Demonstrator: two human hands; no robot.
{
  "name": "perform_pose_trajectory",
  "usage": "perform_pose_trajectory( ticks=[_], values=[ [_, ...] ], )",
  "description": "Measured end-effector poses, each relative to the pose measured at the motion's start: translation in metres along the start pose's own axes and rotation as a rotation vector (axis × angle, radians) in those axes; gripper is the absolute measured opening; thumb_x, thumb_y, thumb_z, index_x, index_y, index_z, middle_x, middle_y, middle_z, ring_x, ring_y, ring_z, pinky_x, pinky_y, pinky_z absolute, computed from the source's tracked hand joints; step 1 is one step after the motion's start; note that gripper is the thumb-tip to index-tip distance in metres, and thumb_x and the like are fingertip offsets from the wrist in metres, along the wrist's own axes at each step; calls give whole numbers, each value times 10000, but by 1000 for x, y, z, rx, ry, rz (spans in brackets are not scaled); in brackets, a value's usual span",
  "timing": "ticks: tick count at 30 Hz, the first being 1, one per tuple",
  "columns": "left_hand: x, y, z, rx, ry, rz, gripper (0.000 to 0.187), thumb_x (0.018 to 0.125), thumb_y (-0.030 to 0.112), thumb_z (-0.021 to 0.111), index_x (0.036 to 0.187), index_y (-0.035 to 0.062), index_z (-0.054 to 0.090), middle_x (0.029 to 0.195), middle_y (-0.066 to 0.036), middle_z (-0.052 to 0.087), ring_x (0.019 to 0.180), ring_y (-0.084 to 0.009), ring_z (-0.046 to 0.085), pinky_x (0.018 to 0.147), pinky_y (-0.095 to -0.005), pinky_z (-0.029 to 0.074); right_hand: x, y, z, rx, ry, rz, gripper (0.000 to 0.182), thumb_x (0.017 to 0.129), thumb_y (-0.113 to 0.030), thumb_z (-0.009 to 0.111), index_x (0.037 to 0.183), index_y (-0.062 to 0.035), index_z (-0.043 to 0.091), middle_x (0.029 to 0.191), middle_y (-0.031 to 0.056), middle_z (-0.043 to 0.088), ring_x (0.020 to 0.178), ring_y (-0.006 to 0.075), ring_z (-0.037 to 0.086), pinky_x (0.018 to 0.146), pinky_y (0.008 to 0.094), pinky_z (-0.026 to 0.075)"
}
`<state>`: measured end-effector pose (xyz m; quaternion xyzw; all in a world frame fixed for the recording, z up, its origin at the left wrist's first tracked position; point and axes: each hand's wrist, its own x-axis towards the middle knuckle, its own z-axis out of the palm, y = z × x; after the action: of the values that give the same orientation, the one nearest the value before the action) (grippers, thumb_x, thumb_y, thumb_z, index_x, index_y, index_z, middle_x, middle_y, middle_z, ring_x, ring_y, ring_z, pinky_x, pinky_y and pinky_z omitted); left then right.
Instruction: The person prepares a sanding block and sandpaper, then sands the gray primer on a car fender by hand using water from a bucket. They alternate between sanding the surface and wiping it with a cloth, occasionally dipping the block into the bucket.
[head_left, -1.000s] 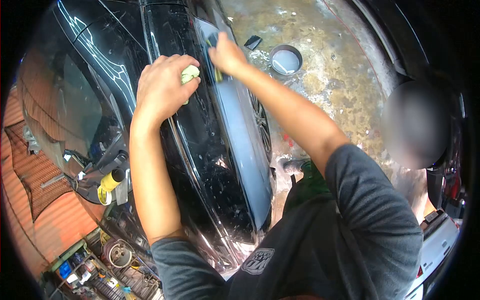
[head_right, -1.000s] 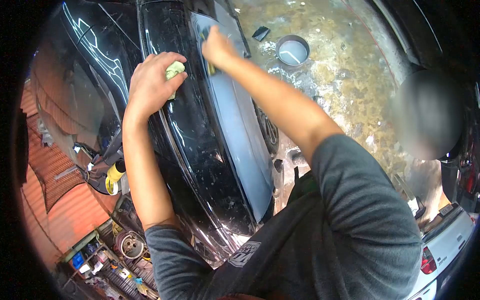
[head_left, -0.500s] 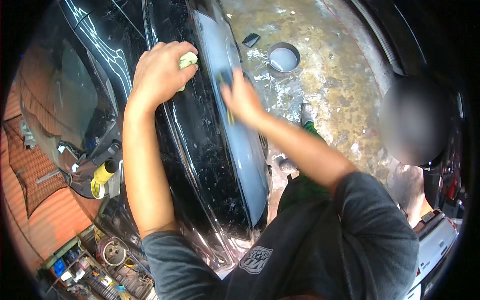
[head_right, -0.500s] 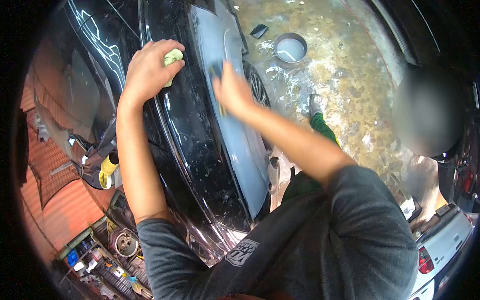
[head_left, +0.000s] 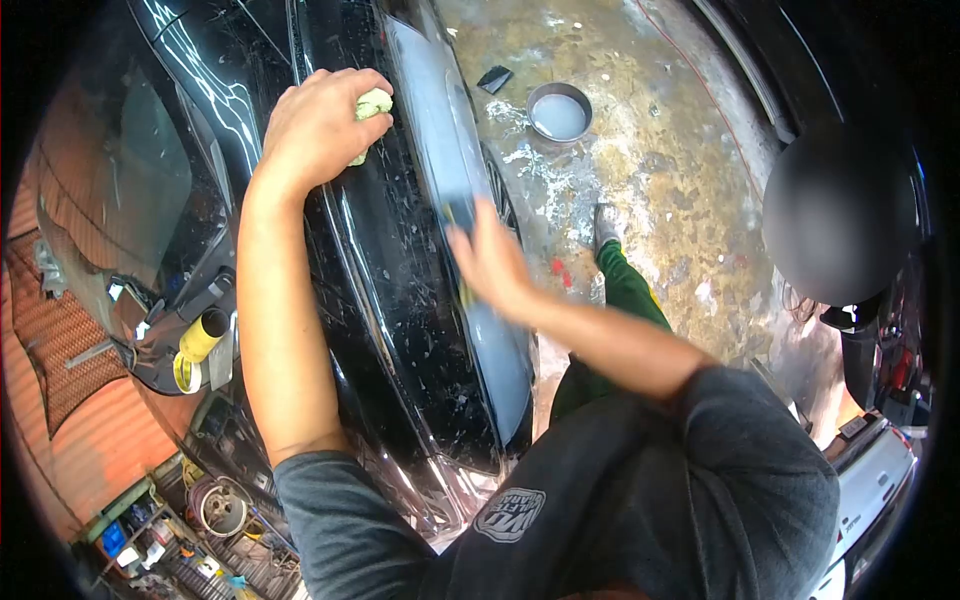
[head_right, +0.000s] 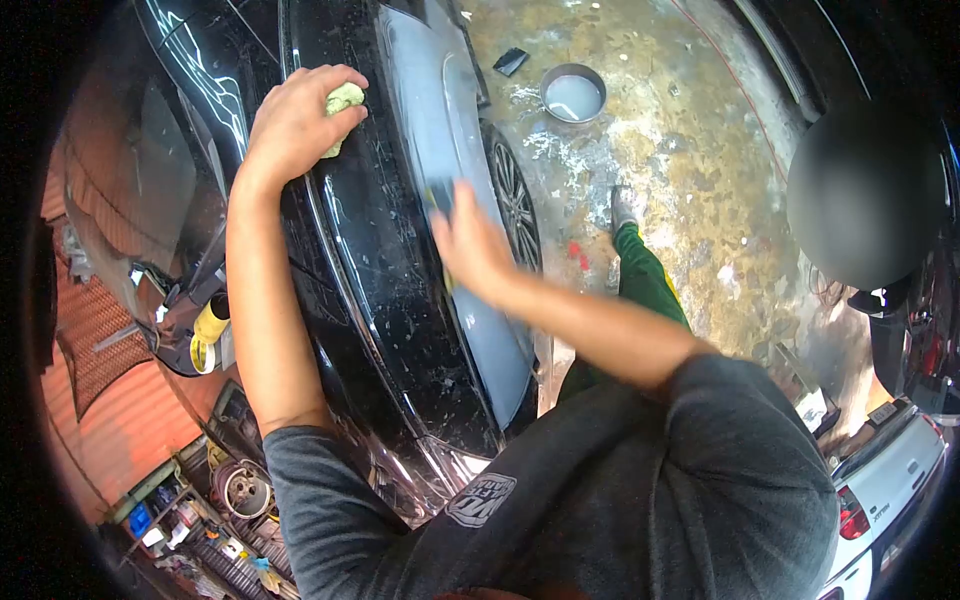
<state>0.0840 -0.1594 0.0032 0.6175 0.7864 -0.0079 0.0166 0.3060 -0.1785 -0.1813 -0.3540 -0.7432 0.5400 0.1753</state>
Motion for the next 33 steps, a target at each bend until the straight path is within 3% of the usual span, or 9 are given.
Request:
perform_pose_trajectory(
  ticks=[5, 8, 12, 14, 15, 22, 25, 29, 33],
  values=[
    [2, -3, 5, 7, 1, -11, 314, 854, 320, 710, 1132, 175, 727, 1119, -94, 739, 1077, -358, 662, 958, -459, 514, 163, -18, 3, -59, 55, -59, 409, 966, -241, 604, 1208, 47, 446, 1003, 343, 683, 951, 518, 675, 822, 588, 529],
    [2, -4, 8, 5, 37, 10, 319, 862, 327, 709, 1146, 182, 724, 1135, -88, 741, 1063, -357, 681, 981, -451, 507, 99, 2, 2, 169, -39, -31, 441, 982, -265, 602, 1246, 46, 433, 991, 348, 679, 934, 527, 672, 821, 578, 531],
    [3, -4, 8, 14, -27, -48, 324, 874, 332, 703, 1160, 181, 722, 1148, -79, 736, 1113, -337, 660, 1002, -438, 493, -96, 40, 2, 267, -77, 19, 597, 1022, -326, 589, 1409, 59, 345, 901, 304, 658, 856, 526, 665, 747, 568, 507],
    [3, -4, 9, 41, -33, -27, 322, 880, 334, 699, 1163, 182, 721, 1160, -74, 732, 1144, -325, 644, 1013, -432, 486, -130, 59, 5, 403, -149, 37, 648, 1028, -344, 600, 1444, 74, 331, 1123, 322, 620, 1047, 443, 655, 874, 493, 504],
    [3, -1, 7, 52, -60, -35, 329, 886, 336, 696, 1176, 184, 720, 1159, -88, 725, 1171, -321, 625, 1012, -423, 483, -137, 65, 7, 469, -181, 42, 674, 1030, -353, 606, 1462, 81, 324, 1234, 331, 601, 1143, 401, 650, 937, 456, 503],
    [7, 2, 6, -165, -154, -159, 323, 908, 229, 709, 1199, 88, 702, 1037, -88, 686, 947, -178, 646, 869, -303, 502, 89, 12, 0, 365, -85, 84, 517, 964, -329, 637, 1233, 71, 451, 986, 330, 662, 946, 502, 662, 845, 549, 516],
    [7, -1, 9, -104, -104, -110, 318, 916, 215, 705, 1202, 76, 696, 995, -58, 694, 923, -144, 642, 848, -286, 503, 21, 22, -2, 435, -121, 99, 560, 972, -330, 647, 1287, 81, 437, 957, 308, 667, 927, 496, 666, 802, 572, 509],
    [7, -5, 12, -137, -134, -106, 318, 928, 204, 698, 1204, 45, 686, 987, -36, 692, 894, -117, 625, 824, -265, 497, -157, 70, 9, 448, -155, 21, 625, 987, -273, 664, 1420, 101, 412, 1284, 349, 596, 1196, 469, 621, 1009, 486, 492],
    [7, -6, 11, -83, -119, -60, 315, 929, 199, 698, 1203, 43, 685, 978, -26, 686, 883, -111, 617, 815, -260, 494, -126, 60, 3, 454, -269, 206, 621, 987, -256, 677, 1436, 73, 401, 1240, 272, 622, 1188, 337, 638, 1004, 432, 483]
  ],
)
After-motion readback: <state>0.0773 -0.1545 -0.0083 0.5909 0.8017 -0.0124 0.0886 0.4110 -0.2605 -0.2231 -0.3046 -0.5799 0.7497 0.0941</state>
